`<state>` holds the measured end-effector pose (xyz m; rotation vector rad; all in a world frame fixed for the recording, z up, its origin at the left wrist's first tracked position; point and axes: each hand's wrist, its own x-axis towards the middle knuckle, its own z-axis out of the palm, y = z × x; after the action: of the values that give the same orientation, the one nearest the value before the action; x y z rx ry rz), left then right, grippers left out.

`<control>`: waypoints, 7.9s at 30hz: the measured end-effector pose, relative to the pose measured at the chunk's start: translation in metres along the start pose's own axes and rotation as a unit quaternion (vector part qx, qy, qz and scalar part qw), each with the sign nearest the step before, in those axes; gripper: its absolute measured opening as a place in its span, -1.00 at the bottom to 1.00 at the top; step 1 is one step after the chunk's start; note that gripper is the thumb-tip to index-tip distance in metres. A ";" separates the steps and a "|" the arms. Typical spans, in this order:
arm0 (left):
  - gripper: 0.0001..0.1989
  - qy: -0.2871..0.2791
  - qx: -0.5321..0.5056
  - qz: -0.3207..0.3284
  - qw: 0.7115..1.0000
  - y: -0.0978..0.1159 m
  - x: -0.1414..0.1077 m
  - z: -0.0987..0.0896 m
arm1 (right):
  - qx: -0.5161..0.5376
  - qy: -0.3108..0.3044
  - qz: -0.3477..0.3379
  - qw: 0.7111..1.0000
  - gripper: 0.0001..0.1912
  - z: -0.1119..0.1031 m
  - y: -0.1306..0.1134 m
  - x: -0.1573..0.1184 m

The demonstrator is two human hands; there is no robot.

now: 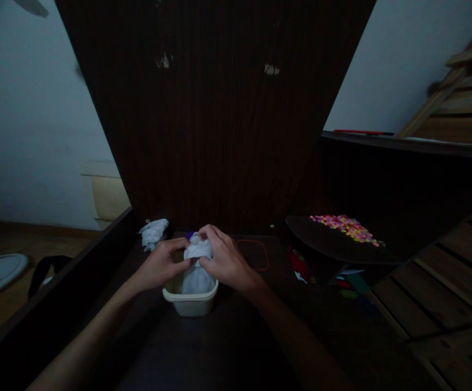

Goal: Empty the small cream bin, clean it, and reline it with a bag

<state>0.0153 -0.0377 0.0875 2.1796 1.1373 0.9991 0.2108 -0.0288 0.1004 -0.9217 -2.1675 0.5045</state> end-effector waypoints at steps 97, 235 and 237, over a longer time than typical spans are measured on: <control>-0.53 0.065 -0.102 0.064 0.991 -0.005 -0.003 0.005 | 0.073 0.026 -0.020 0.997 -0.82 0.002 0.002 -0.006; -0.70 0.013 -0.019 -0.002 1.000 0.002 0.008 0.020 | 0.219 0.117 0.094 0.964 -0.84 -0.038 0.027 0.029; -0.71 0.011 -0.003 0.012 1.000 -0.001 0.008 0.020 | 0.203 0.138 0.083 0.966 -0.85 -0.038 0.027 0.031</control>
<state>0.0341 -0.0324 0.0774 2.1871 1.1203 1.0379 0.2370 0.0149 0.1242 -0.8853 -1.6628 0.8155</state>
